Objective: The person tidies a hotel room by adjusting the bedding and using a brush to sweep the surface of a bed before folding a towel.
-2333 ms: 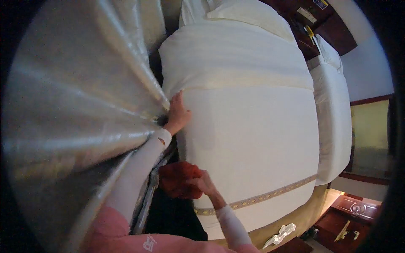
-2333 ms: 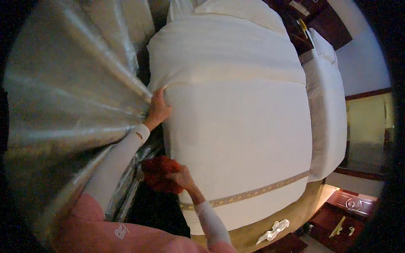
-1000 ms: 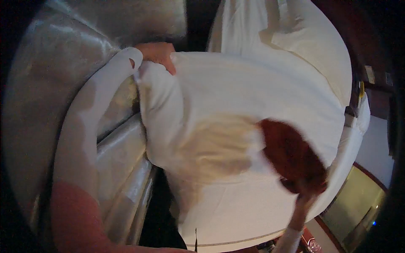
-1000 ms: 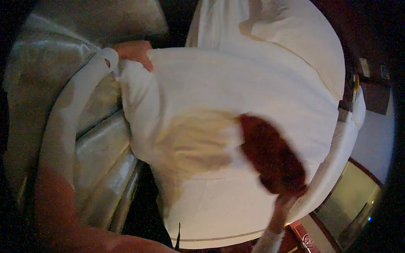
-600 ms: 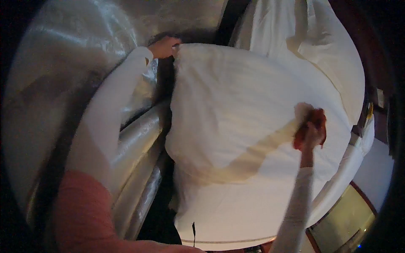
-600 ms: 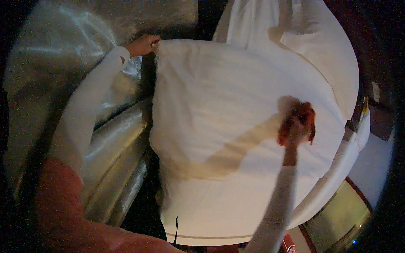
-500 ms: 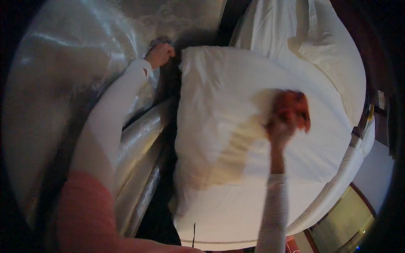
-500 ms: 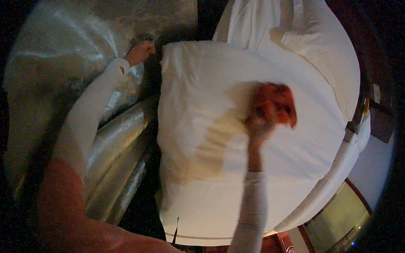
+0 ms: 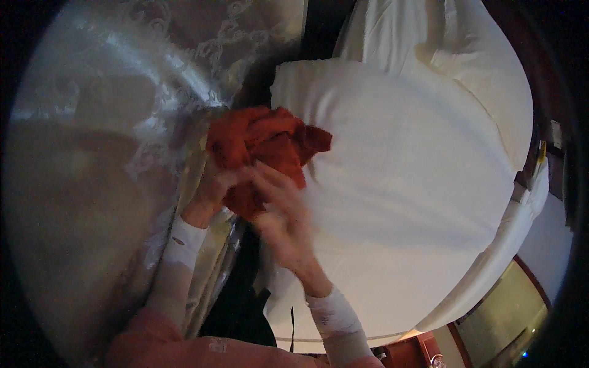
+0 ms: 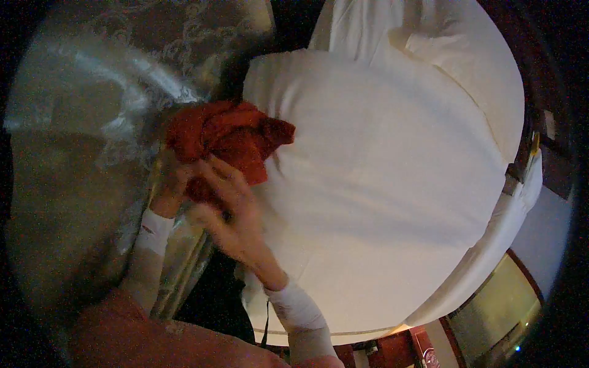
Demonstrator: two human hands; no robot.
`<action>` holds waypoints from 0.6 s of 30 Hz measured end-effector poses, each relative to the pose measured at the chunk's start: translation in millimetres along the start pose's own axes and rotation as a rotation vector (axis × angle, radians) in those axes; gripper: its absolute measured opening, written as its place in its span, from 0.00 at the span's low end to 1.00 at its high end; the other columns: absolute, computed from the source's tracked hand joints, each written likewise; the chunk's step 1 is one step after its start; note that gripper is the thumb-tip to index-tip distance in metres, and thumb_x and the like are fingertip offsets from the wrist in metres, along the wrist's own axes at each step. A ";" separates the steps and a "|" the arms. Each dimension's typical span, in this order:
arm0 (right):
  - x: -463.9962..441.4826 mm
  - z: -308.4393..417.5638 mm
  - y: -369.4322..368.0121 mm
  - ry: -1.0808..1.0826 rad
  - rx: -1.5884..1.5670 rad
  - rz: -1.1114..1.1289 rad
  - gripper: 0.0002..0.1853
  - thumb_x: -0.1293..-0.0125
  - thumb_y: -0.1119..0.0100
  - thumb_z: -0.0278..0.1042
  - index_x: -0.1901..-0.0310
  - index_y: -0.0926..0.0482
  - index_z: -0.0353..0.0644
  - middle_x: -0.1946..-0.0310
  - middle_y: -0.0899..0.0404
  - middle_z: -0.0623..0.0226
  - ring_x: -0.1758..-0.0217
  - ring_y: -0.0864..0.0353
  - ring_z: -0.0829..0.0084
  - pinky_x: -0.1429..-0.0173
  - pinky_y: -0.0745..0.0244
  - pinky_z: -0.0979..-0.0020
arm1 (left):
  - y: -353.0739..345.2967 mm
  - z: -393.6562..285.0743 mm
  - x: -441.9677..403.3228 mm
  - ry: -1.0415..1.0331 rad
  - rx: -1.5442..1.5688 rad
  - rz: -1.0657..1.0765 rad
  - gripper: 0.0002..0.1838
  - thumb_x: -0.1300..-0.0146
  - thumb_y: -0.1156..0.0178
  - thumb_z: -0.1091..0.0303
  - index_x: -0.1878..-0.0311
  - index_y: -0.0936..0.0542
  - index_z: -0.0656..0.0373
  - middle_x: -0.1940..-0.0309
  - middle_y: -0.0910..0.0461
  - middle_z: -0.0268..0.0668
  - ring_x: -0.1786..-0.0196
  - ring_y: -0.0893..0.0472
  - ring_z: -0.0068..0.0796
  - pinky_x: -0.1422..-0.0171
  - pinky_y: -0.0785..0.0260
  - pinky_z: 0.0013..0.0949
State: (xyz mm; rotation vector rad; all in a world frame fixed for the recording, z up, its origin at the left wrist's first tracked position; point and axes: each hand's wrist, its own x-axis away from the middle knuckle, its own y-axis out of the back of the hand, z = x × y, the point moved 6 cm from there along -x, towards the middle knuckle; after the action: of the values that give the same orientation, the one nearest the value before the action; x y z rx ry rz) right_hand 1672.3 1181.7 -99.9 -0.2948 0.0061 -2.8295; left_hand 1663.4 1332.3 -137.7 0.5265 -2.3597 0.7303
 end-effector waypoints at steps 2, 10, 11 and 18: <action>12.8 -12.7 42.6 0.016 0.246 -0.145 0.20 0.40 0.44 0.32 0.47 0.25 0.36 0.49 0.26 0.53 0.41 0.29 0.55 0.38 0.35 0.60 | 18.6 6.0 4.9 0.185 0.006 -0.160 0.35 0.51 0.32 0.71 0.39 0.36 0.58 0.46 0.30 0.36 0.45 0.28 0.29 0.40 0.33 0.36; 36.8 -134.3 98.2 -0.002 1.399 -0.188 0.25 0.32 0.57 0.49 0.35 0.34 0.54 0.29 0.50 0.52 0.26 0.55 0.47 0.29 0.58 0.49 | -8.9 64.3 -100.8 -0.895 -0.657 -0.145 0.32 0.52 0.36 0.80 0.41 0.29 0.54 0.46 0.29 0.40 0.48 0.26 0.39 0.42 0.32 0.38; 30.3 -139.0 97.7 -0.013 1.418 -0.205 0.25 0.32 0.57 0.49 0.35 0.33 0.54 0.29 0.49 0.52 0.26 0.54 0.47 0.29 0.58 0.49 | -13.1 101.6 -130.6 -0.946 -0.924 -0.100 0.34 0.53 0.35 0.79 0.38 0.30 0.51 0.45 0.30 0.43 0.47 0.25 0.43 0.42 0.32 0.39; 21.1 -138.6 102.0 0.037 1.437 -0.221 0.26 0.31 0.58 0.48 0.34 0.36 0.51 0.29 0.50 0.52 0.26 0.56 0.47 0.29 0.59 0.50 | 117.4 309.7 -204.6 -0.139 -1.523 0.049 0.22 0.37 0.50 0.61 0.39 0.29 0.45 0.44 0.28 0.47 0.48 0.24 0.52 0.43 0.31 0.45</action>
State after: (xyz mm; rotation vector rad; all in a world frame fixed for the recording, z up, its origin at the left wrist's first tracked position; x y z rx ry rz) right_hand 1654.1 1074.4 -234.9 0.1105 -1.9530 -2.2541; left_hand 1619.8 1271.5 -519.7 -0.1817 -2.2787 -1.1202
